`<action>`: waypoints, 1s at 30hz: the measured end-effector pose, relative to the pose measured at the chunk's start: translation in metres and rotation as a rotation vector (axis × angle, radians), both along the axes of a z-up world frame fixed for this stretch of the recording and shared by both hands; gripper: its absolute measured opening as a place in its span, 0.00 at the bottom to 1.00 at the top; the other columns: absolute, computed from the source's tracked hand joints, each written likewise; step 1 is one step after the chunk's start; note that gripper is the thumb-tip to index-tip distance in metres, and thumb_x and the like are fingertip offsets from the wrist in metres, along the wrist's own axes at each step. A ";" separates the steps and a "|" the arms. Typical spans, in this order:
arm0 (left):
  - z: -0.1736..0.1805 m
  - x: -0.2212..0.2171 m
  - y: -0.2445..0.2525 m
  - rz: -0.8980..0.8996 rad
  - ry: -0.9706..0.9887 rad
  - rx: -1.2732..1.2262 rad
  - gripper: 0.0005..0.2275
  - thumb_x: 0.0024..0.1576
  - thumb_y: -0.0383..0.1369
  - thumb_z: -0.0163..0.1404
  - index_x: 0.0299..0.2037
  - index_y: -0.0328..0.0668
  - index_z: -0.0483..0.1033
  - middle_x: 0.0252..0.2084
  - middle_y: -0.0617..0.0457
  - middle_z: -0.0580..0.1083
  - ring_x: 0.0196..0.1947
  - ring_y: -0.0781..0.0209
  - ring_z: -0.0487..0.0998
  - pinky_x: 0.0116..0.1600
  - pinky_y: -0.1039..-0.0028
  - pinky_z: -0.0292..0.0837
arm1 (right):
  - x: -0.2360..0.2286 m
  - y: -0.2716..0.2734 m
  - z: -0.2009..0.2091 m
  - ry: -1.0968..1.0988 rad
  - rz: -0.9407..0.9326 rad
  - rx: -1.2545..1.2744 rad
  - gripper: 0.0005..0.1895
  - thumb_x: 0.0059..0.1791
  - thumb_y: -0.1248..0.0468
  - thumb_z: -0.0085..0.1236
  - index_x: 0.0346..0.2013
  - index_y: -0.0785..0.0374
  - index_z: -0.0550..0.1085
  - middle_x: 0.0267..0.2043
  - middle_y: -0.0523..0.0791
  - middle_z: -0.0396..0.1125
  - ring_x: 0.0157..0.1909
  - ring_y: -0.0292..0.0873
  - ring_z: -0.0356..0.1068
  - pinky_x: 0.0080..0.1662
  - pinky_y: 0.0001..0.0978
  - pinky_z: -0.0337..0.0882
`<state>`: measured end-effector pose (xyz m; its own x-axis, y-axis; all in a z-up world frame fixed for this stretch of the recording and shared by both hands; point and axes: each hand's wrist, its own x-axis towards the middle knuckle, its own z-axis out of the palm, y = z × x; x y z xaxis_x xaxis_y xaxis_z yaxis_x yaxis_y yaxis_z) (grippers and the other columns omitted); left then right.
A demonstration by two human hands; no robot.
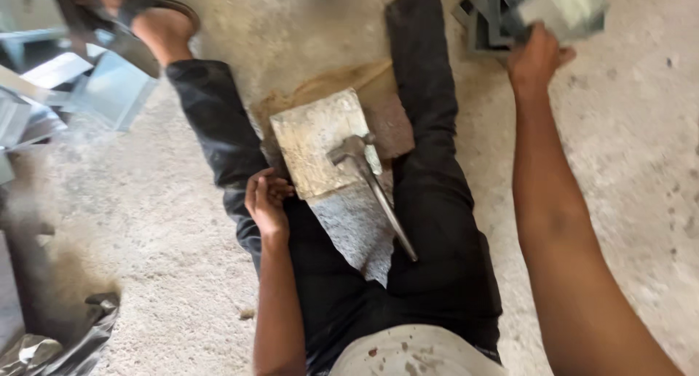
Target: The person sits on the floor and uses a hammer to strike a rectangular metal piece placed on a wooden block. They repeatedly hit the metal to shape it, occasionally repositioning the piece with their hands.
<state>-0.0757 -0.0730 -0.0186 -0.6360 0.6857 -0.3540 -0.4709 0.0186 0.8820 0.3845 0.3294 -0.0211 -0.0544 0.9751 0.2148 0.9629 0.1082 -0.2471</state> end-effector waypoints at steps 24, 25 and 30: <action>0.023 0.041 -0.028 -0.183 0.119 -0.088 0.25 0.64 0.35 0.49 0.68 0.30 0.60 0.59 0.39 0.71 0.55 0.51 0.73 0.59 0.65 0.69 | -0.194 -0.372 0.136 0.580 0.811 -0.018 0.21 0.49 0.62 0.62 0.57 0.56 0.74 0.56 0.50 0.70 0.60 0.52 0.66 0.61 0.46 0.60; 0.015 0.039 -0.032 -0.219 0.253 -0.119 0.25 0.63 0.33 0.50 0.70 0.31 0.59 0.62 0.39 0.71 0.58 0.50 0.72 0.63 0.66 0.66 | -0.192 -0.362 0.123 0.551 0.730 0.015 0.25 0.50 0.61 0.62 0.62 0.58 0.71 0.57 0.55 0.68 0.60 0.55 0.65 0.60 0.47 0.62; 0.001 0.049 -0.027 -0.085 0.372 -0.246 0.26 0.60 0.29 0.52 0.68 0.35 0.60 0.61 0.38 0.72 0.61 0.49 0.73 0.64 0.67 0.65 | -0.176 -0.332 0.055 0.852 0.418 -0.734 0.35 0.51 0.59 0.62 0.70 0.60 0.58 0.41 0.49 0.70 0.40 0.45 0.72 0.42 0.41 0.71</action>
